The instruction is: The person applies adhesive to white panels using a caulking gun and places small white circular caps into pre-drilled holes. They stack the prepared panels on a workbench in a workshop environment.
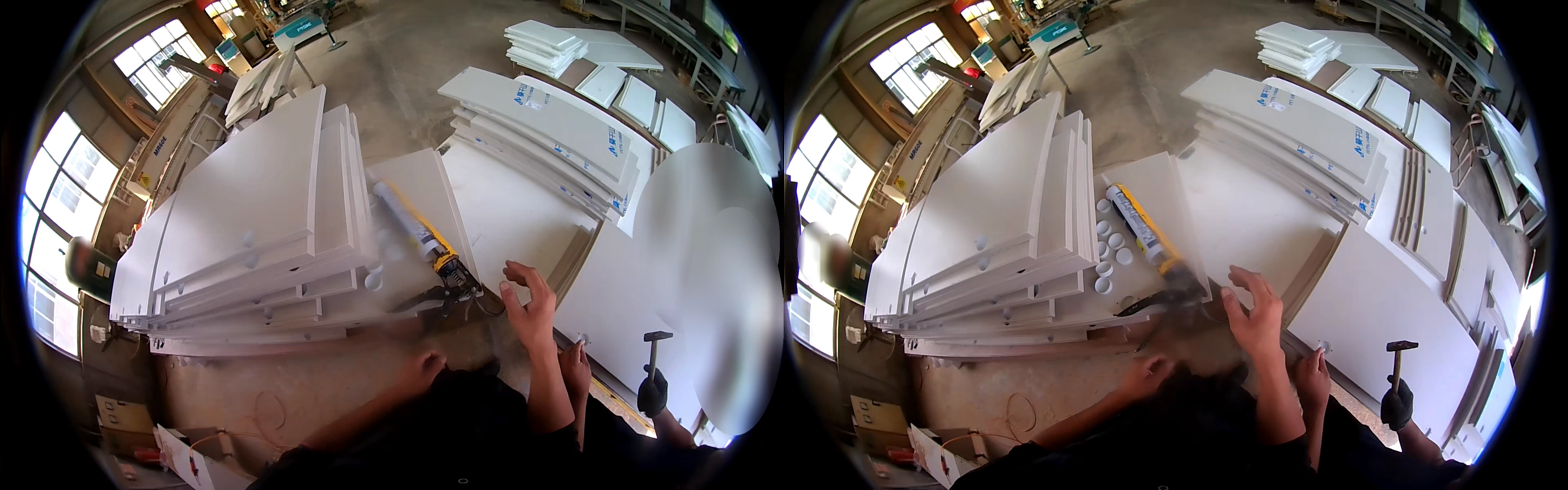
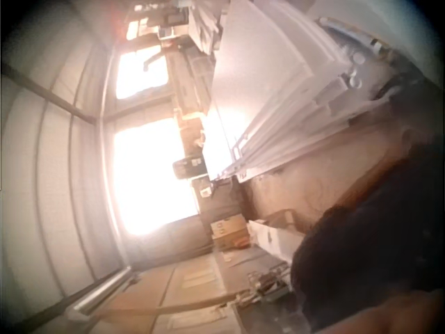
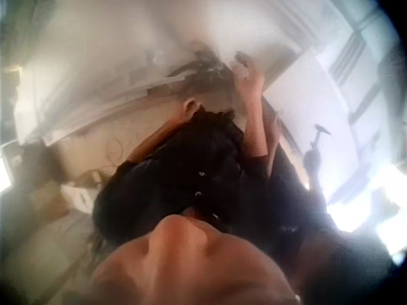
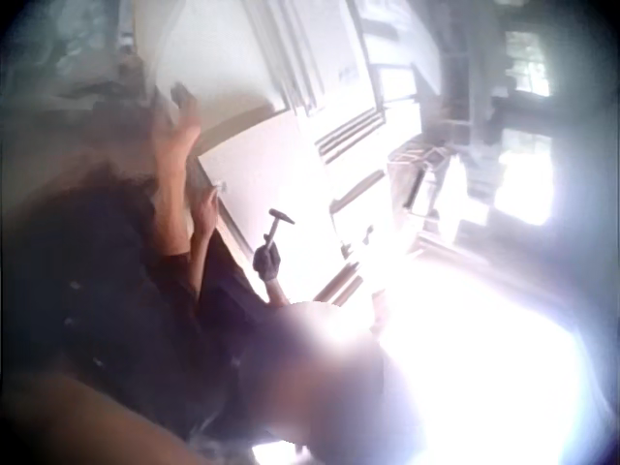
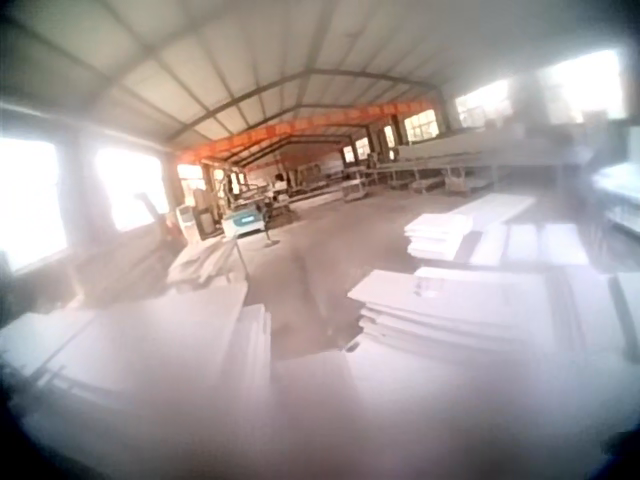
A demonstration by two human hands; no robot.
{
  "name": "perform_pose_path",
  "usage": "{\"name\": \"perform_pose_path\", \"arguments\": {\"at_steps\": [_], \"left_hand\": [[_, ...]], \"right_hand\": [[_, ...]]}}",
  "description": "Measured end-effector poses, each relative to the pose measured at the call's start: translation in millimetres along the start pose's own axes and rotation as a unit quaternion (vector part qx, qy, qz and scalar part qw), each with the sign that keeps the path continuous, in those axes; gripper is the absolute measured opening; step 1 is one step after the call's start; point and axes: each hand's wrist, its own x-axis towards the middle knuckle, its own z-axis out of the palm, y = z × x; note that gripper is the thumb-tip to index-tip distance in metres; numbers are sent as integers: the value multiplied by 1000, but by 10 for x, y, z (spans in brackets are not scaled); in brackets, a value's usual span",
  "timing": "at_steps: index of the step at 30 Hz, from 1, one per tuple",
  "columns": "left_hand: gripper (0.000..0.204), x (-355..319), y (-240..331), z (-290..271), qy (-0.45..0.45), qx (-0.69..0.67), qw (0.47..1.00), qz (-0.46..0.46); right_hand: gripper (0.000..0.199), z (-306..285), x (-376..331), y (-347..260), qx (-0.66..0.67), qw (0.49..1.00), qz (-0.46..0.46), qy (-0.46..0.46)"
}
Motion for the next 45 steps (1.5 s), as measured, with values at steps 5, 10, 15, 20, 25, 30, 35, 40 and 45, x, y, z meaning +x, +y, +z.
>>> {"name": "perform_pose_path", "arguments": {"at_steps": [5, 10, 15, 20, 25, 30, 35, 40, 45], "left_hand": [[17, -37, -178, -659, 234, 64, 916, 320], [37, 129, -27, -1199, 225, 144, 890, 371], [76, 518, 59, -1374, 89, 213, 941, 249], [83, 655, 260, -1549, -15, 156, 982, 103], [82, 620, 144, -1837, -24, 165, 985, 54], [73, 835, -389, -1674, 72, 229, 953, 185], [73, 405, 84, -1788, 47, 189, 971, 140], [81, 326, -272, -1696, 129, 211, 940, 234], [83, 224, -246, -1742, 94, 246, 915, 306]], "right_hand": [[54, 561, 289, -690, -155, 976, -115, -100], [67, 1158, 295, -497, -268, 948, -69, -158], [66, 1464, 358, -462, -257, 958, -38, -125], [65, 1657, 264, -552, -277, 954, -42, -107], [69, 2003, 152, -564, -302, 944, -86, -99], [61, 2049, 9, -698, -289, 951, -35, -101], [37, 2153, -42, -800, -291, 951, -30, -100], [34, 2255, -68, -730, -274, 958, -38, -78], [45, 2336, -89, -760, -253, 963, -29, -87]]}}
